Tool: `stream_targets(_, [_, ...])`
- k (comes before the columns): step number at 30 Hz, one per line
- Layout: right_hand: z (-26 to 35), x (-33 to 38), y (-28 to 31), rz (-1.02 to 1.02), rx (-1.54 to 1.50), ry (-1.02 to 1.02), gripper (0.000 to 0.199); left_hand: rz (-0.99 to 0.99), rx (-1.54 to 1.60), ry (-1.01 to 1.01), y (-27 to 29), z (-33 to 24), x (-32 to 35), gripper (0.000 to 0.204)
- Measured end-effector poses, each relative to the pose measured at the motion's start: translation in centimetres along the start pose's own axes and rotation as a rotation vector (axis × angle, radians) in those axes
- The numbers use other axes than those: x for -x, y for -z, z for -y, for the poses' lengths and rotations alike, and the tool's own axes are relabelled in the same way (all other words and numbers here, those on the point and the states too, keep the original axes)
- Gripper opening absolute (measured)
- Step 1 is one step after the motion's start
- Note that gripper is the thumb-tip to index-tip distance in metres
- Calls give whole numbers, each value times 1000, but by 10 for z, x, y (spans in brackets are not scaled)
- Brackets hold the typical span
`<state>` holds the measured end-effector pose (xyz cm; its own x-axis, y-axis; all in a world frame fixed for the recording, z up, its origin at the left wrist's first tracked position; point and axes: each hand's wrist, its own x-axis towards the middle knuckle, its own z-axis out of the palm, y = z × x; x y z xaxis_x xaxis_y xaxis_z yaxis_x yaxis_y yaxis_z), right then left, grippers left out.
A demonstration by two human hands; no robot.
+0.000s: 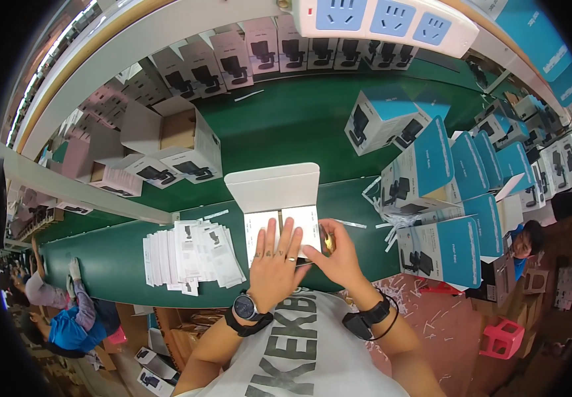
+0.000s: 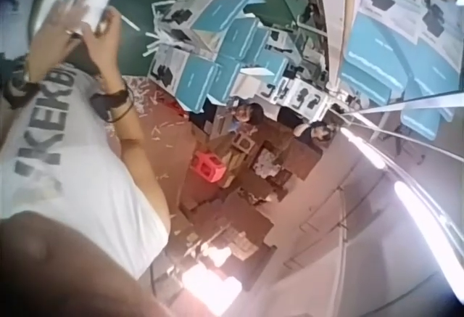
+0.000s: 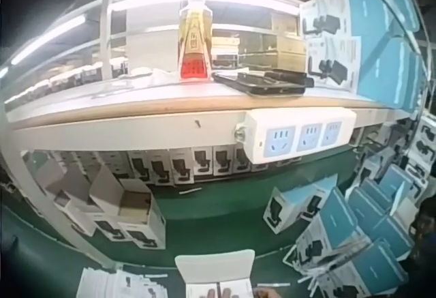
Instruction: The person packs a microphone by placing a manual into a box, folding the flaps closed, and applying tape to the seams. They then set the sealed box on a shelf and repeat the process with another unit.
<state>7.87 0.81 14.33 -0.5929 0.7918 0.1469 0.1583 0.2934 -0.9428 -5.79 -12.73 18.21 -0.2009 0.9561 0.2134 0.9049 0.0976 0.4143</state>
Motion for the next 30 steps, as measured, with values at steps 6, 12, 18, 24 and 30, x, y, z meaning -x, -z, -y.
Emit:
stream_targets(6, [6,-44,26,-17,264,158,20,5,-151,15,-20,5,-2,90])
stream_targets(12, [5,-59,28,-99,524,263,14,-5,-114,15,-25,3,-7,87])
stream_targets(18, [20,-47,25,25,468,301,13,-11,-135,7,-20,10,-4,91])
stream_targets(24, [13,-48,26,197,273,88,17,-24,-98,24,-19,13,2,84])
stream_targets(30, [-23,-46,71,-25,420,-115,23,-92,-19,-8,-20,19,12,81])
